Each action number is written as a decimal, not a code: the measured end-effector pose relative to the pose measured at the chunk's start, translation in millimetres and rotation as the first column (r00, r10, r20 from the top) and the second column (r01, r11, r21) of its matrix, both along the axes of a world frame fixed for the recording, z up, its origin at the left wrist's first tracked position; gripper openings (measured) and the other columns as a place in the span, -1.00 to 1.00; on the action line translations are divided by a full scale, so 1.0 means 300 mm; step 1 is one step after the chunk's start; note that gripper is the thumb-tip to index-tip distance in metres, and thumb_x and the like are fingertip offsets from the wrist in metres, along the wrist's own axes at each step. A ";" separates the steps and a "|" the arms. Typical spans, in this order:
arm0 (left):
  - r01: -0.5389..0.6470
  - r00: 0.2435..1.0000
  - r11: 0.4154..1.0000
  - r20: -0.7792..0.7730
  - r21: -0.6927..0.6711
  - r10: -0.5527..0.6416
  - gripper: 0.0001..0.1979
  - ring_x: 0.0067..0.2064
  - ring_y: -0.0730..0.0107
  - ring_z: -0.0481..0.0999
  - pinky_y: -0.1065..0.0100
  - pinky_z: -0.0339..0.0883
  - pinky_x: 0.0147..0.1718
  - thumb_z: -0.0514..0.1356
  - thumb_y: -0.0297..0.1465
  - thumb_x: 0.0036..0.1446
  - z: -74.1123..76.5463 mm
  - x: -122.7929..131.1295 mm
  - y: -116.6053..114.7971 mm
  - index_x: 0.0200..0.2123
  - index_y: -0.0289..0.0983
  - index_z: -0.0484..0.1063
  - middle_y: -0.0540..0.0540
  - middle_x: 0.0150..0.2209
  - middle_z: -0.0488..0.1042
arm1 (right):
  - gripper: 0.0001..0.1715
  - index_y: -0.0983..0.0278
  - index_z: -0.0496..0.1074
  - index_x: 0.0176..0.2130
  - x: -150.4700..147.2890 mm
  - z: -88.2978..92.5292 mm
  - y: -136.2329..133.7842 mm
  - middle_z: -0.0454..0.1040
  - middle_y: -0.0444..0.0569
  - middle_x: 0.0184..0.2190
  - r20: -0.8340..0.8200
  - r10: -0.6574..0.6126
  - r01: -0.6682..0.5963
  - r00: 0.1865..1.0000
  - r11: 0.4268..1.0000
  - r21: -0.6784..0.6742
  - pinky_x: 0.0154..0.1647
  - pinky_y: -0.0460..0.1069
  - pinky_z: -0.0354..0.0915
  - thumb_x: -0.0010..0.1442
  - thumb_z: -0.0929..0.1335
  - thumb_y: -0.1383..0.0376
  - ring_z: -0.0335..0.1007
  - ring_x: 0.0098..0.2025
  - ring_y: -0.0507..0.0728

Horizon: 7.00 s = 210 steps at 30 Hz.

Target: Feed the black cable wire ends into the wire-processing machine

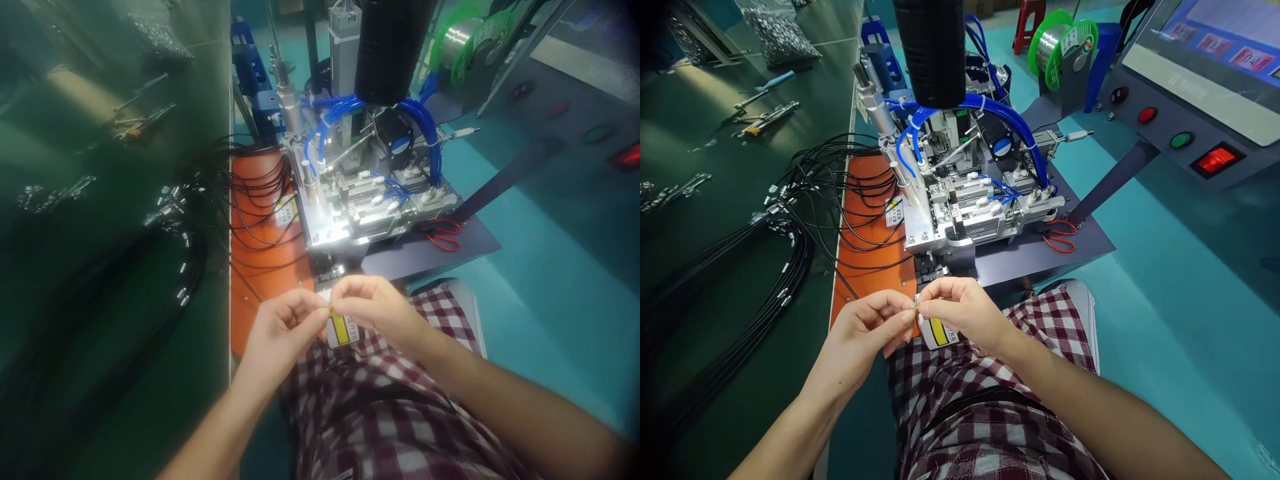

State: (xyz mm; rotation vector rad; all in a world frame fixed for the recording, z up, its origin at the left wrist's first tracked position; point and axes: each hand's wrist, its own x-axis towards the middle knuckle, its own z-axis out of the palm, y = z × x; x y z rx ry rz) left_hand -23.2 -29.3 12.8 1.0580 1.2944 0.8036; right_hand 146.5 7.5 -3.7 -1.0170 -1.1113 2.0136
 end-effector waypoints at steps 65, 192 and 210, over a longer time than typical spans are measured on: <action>-0.067 0.998 0.997 -0.017 -0.028 0.067 -0.77 -0.59 0.57 0.27 0.51 0.08 -0.62 0.28 -0.22 0.10 -0.025 0.007 0.000 -0.40 -0.28 0.46 -0.01 -0.57 0.45 | -0.93 0.30 0.37 -0.44 -0.033 -0.005 -0.040 0.18 -0.33 -0.76 -0.043 -0.175 0.176 0.984 0.984 0.008 -0.72 -0.18 -0.03 0.06 0.36 0.36 -0.04 -0.72 -0.12; -0.241 0.968 0.963 0.039 -0.124 0.248 -0.79 -0.62 0.66 0.14 0.57 0.03 -0.61 0.29 -0.28 0.10 -0.035 0.081 0.115 -0.39 -0.29 0.39 0.11 -0.66 0.25 | -0.84 0.27 0.31 -0.41 0.005 -0.064 0.053 0.26 -0.19 -0.53 0.212 -0.239 0.165 0.948 0.935 0.314 -0.47 -0.08 0.15 0.22 0.30 0.30 0.14 -0.51 -0.02; -0.199 0.980 0.957 -0.029 -0.211 0.198 -0.77 -0.64 0.58 0.23 0.52 0.14 -0.61 0.32 -0.23 0.03 -0.007 0.062 0.118 -0.41 -0.28 0.43 0.10 -0.70 0.23 | -0.84 0.29 0.39 -0.36 0.017 -0.042 0.057 0.34 -0.15 -0.54 0.106 -0.187 0.172 0.977 0.976 0.132 -0.58 -0.12 0.18 0.21 0.33 0.24 0.22 -0.54 -0.01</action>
